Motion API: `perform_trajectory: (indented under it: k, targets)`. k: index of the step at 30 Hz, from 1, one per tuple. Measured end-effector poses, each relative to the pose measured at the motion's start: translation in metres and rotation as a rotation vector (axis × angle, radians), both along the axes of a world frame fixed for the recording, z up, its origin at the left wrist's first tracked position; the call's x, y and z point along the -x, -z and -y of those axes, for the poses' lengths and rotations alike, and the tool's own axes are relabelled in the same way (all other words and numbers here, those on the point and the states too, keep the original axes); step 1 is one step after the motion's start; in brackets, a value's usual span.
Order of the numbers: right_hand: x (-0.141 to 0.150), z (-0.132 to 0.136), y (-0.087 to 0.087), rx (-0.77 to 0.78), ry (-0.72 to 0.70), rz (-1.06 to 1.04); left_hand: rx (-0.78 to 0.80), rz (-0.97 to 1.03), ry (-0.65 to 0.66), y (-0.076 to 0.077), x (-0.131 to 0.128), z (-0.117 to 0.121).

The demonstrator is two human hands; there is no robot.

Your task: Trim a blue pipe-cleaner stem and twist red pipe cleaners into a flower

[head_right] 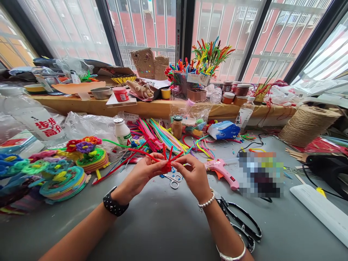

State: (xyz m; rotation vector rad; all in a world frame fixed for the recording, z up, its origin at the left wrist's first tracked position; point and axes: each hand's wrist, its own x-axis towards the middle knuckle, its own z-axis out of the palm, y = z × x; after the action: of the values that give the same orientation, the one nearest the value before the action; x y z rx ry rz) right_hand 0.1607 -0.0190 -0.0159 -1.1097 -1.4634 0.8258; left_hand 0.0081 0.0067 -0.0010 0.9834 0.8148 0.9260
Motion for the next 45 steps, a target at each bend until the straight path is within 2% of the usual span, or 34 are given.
perform_trajectory:
  k: [8, 14, 18, 23, 31, 38, 45]
  targets:
    - [0.004, -0.001, 0.001, 0.116, -0.008, -0.085, -0.092, -0.036, -0.004, -0.001, -0.003, 0.003]
    - [0.004, -0.002, 0.005, 0.192, -0.042, -0.213, -0.063, -0.018, 0.003, -0.002, -0.003, 0.003]
    - [0.004, -0.001, 0.004, 0.207, -0.054, -0.223, -0.028, -0.003, -0.013, -0.001, -0.002, 0.002]
    - [0.006, -0.001, 0.006, 0.213, -0.025, -0.231, -0.096, -0.015, 0.008, -0.001, -0.002, 0.003]
    - [0.013, -0.003, 0.013, 0.245, 0.019, -0.379, -0.101, -0.049, -0.006, 0.001, -0.003, 0.002]
    - [0.011, -0.004, 0.014, 0.341, -0.033, -0.436, -0.129, -0.079, -0.032, 0.002, -0.003, 0.002]
    - [0.015, -0.004, 0.015, 0.425, -0.078, -0.610, -0.127, -0.078, -0.024, 0.005, -0.004, 0.002]
